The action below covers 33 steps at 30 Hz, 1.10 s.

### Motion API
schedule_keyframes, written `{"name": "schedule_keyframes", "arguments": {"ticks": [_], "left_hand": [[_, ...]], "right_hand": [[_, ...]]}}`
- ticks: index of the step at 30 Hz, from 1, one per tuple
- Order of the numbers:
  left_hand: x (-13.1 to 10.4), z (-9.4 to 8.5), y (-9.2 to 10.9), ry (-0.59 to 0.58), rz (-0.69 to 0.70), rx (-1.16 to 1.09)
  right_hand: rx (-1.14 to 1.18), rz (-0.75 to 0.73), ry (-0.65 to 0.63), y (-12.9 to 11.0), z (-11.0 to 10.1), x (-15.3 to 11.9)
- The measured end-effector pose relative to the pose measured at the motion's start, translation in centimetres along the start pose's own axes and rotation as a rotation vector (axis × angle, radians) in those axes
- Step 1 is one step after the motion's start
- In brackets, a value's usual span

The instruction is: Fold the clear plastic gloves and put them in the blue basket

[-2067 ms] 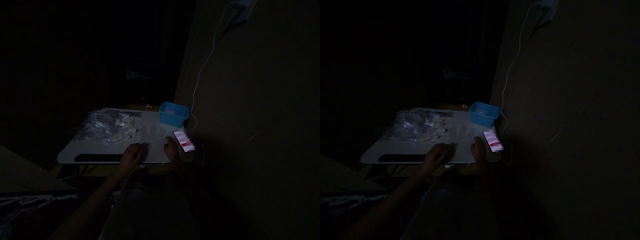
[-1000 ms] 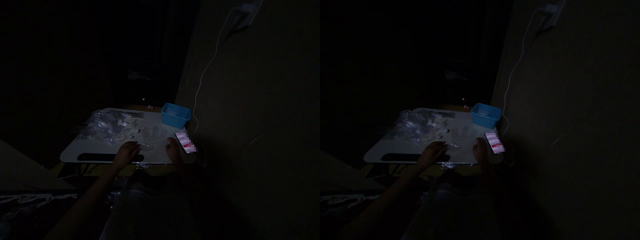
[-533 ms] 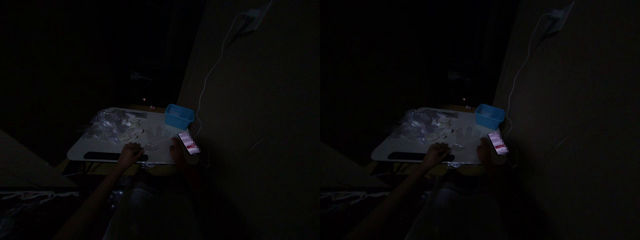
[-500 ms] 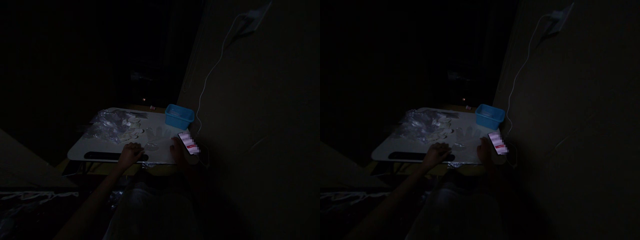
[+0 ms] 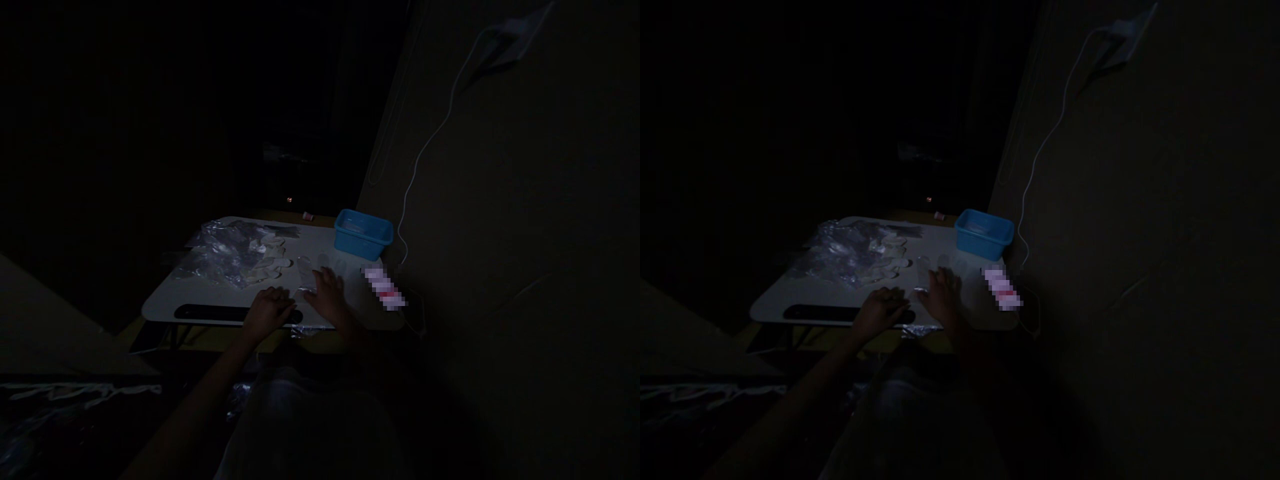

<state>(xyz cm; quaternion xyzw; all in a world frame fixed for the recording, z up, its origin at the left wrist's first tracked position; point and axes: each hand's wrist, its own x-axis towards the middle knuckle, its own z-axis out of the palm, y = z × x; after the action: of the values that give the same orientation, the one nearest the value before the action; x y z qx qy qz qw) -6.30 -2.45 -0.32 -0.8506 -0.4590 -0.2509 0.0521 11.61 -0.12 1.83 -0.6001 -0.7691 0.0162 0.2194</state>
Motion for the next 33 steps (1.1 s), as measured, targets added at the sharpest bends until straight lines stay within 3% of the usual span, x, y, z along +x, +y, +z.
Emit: {"name": "schedule_keyframes", "arguments": {"ticks": [6, 19, 22, 28, 33], "left_hand": [[-0.1, 0.0, 0.1, -0.005, -0.013, -0.033], [-0.1, -0.4, 0.4, 0.000, 0.008, -0.017], [-0.1, -0.4, 0.4, 0.007, 0.007, -0.018], [-0.2, -0.4, 0.4, 0.006, 0.016, -0.007], [-0.1, -0.4, 0.4, 0.036, 0.034, 0.009]], "right_hand": [[-0.024, 0.036, -0.084, -1.6, 1.6, 0.8], [-0.048, 0.110, 0.019, -0.1, 1.6, 2.8], [-0.050, 0.106, 0.033, -0.1, 1.4, 2.6], [-0.081, -0.039, -0.032, -0.5, 1.5, 0.8], [-0.174, 0.024, -0.019, 0.3, 1.4, 1.1]]}}
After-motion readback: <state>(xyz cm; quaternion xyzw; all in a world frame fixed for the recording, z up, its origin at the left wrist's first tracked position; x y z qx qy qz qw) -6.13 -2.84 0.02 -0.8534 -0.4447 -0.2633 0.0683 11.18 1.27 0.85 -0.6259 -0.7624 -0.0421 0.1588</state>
